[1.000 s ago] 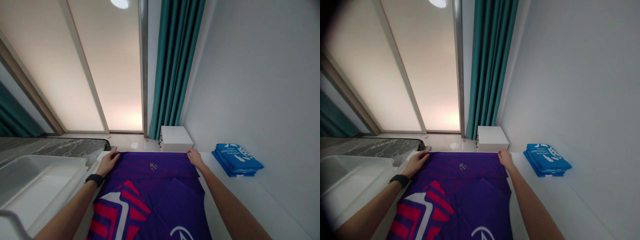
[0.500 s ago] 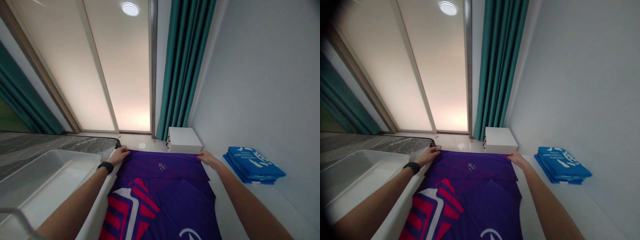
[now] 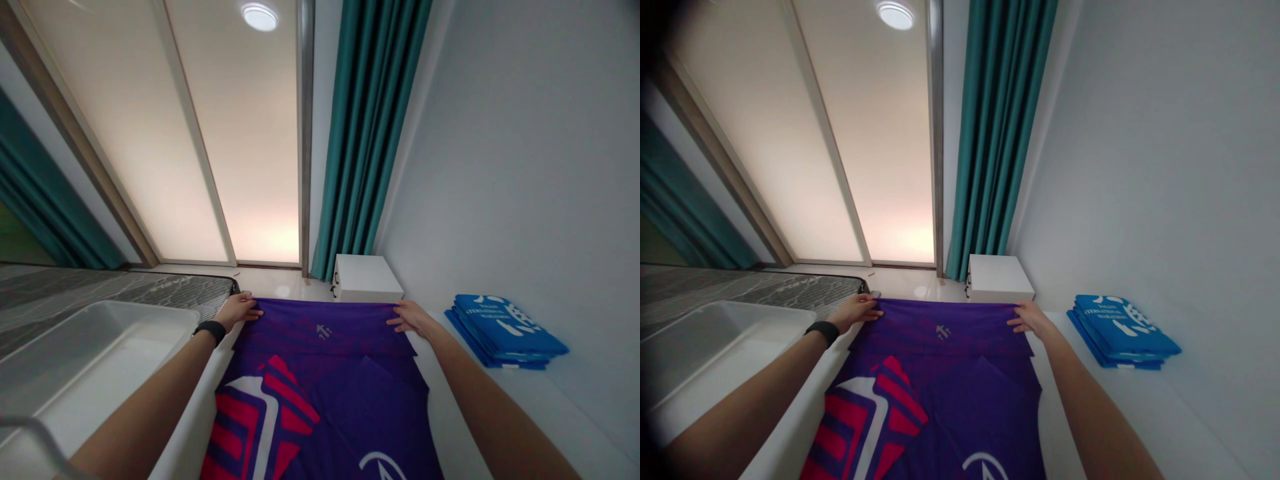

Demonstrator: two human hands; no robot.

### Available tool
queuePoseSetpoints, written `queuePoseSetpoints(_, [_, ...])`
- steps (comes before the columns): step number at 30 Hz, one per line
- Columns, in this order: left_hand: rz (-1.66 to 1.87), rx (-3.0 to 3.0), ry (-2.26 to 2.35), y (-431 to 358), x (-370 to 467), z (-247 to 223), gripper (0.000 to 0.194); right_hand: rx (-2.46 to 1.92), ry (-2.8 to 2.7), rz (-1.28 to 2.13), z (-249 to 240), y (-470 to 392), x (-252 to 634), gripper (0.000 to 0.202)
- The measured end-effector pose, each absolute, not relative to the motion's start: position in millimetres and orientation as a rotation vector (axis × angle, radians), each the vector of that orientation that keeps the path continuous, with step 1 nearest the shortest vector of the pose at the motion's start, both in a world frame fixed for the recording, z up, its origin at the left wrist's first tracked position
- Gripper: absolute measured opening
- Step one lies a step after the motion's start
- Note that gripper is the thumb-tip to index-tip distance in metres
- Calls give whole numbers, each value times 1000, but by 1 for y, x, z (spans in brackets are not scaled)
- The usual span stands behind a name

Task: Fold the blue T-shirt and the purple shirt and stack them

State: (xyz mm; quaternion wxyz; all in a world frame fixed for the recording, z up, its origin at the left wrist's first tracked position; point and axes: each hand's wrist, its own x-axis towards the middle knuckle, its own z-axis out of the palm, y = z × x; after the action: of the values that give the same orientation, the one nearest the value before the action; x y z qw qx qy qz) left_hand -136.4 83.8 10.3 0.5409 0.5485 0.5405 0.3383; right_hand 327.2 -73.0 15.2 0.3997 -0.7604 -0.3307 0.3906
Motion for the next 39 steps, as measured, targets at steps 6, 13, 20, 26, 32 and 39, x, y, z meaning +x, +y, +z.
queuePoseSetpoints(6, [957, 1271, 1221, 87, -128, 11, 20, -1856, -767, 918, 18, -74, 324, 19])
queuePoseSetpoints(13, [1030, 1267, 1154, 76, -127, 21, 19, -1802, -740, 871, 26, -90, 316, 13])
queuePoseSetpoints(20, [1111, 1306, 1082, 42, -146, 33, 26, -1689, -774, 853, 43, -127, 304, 9])
queuePoseSetpoints(26, [1158, 1307, 1061, 15, -156, 44, 30, -1614, -780, 852, 52, -150, 294, 9])
queuePoseSetpoints(32, [1203, 1317, 1027, -3, -161, 60, 37, -1570, -792, 833, 64, -162, 288, 4])
queuePoseSetpoints(39, [1201, 1326, 1012, -37, -177, 65, 42, -1594, -858, 775, 69, -192, 278, 5])
